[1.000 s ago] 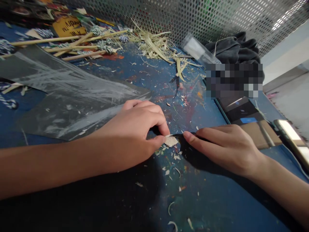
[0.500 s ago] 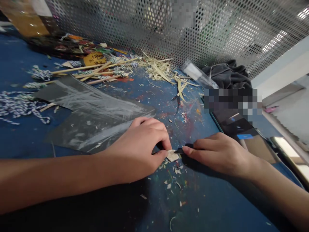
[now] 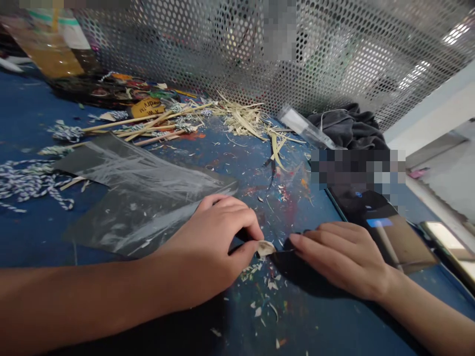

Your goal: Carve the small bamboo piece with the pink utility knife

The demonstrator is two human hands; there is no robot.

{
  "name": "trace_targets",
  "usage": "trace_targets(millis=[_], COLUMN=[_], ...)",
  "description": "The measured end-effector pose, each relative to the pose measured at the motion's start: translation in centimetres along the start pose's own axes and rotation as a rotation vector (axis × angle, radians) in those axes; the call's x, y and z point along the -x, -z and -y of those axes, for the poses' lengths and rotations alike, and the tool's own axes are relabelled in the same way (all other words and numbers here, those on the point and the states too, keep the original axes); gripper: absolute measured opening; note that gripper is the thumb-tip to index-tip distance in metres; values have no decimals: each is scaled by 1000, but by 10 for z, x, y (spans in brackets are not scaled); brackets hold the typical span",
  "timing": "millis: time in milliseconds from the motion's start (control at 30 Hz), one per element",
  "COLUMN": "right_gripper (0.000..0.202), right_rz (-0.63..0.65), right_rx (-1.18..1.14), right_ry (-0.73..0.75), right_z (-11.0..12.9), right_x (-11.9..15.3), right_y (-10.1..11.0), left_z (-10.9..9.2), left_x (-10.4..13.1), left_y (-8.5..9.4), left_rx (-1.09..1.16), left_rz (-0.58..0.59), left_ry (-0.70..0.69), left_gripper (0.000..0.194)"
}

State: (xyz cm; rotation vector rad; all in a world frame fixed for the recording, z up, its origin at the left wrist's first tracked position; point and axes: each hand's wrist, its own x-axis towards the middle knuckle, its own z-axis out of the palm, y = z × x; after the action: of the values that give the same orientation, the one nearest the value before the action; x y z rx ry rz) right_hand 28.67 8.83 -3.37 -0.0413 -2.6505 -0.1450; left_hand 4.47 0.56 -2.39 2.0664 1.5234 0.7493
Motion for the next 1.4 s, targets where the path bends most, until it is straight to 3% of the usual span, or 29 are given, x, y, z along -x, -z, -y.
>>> trace_targets(millis=[200, 400, 800, 1267, 1400], right_gripper=[15, 18, 16, 20, 18], right_rz=[-54, 77, 73, 168, 141], right_rx=[-39, 80, 90, 223, 230], right_ry=[-139, -60, -90, 21, 47], right_z=[-1, 4, 4, 7, 8], right_x=[-9, -10, -9, -14, -15], right_y=[-4, -4, -7, 0, 1], left_z=[0, -1, 3, 4, 4], left_x=[-2, -3, -3, -2, -2], left_y=[2, 3, -2, -2, -1], left_rx=[-6, -27, -2, -13, -26], left_rz=[10, -9, -28, -40, -22], left_ry=[45, 39, 1, -24, -5], left_gripper=[10, 10, 10, 8, 8])
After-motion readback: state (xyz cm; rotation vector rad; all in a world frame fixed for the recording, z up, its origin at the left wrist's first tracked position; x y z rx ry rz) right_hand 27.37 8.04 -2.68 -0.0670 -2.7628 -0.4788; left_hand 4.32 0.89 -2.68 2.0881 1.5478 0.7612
